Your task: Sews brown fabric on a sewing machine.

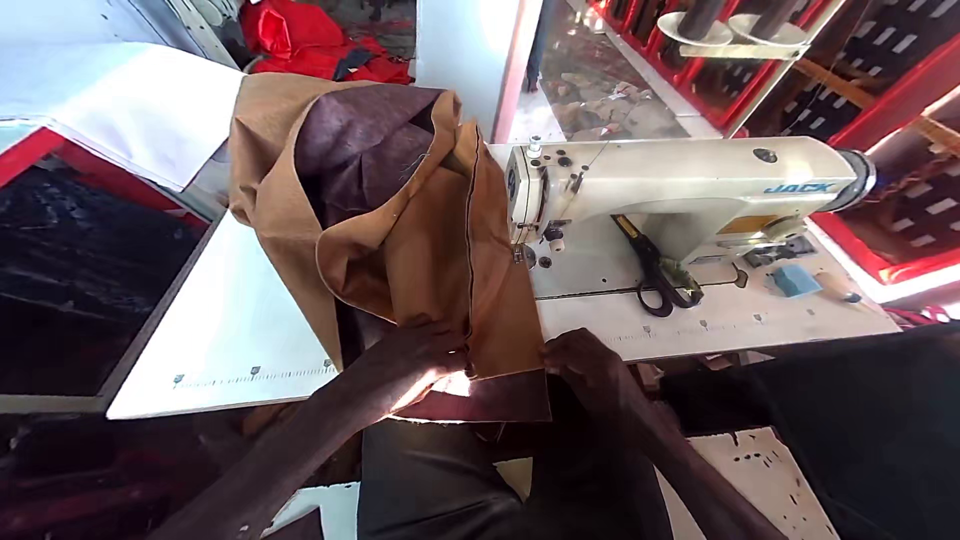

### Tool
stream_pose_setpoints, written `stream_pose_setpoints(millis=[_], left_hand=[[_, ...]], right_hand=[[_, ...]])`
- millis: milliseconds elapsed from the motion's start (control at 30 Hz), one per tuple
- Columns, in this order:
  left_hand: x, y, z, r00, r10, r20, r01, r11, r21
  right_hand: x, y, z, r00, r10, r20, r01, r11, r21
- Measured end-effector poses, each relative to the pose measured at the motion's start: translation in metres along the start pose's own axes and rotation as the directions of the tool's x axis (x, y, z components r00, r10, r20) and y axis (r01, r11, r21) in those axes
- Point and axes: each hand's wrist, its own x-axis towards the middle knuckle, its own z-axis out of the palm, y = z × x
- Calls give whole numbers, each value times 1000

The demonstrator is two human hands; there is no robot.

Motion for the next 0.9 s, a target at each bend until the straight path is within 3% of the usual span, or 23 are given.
stream_pose_setpoints(millis=[200,300,467,600,900], left_hand=[[1,1,3,999,-25,23,25,1000,-2],[8,14,7,997,-53,-60,56,997,62],[41,49,44,987,-98,-127,96,995,-18],[54,53,70,963,-125,-239,119,992,-37],[49,37,66,991,-63,-120,45,989,-143]], right_hand=[[-1,-2,8,999,2,33,0,999,-39],[-1,0,5,999,-20,36,21,999,-29],[-2,-3,7,1000,-29,1,29,999,-37],[-7,-1,11,1000,-11,15,12,998,-55],[-10,9,16,999,-35,21,36,999,-16]])
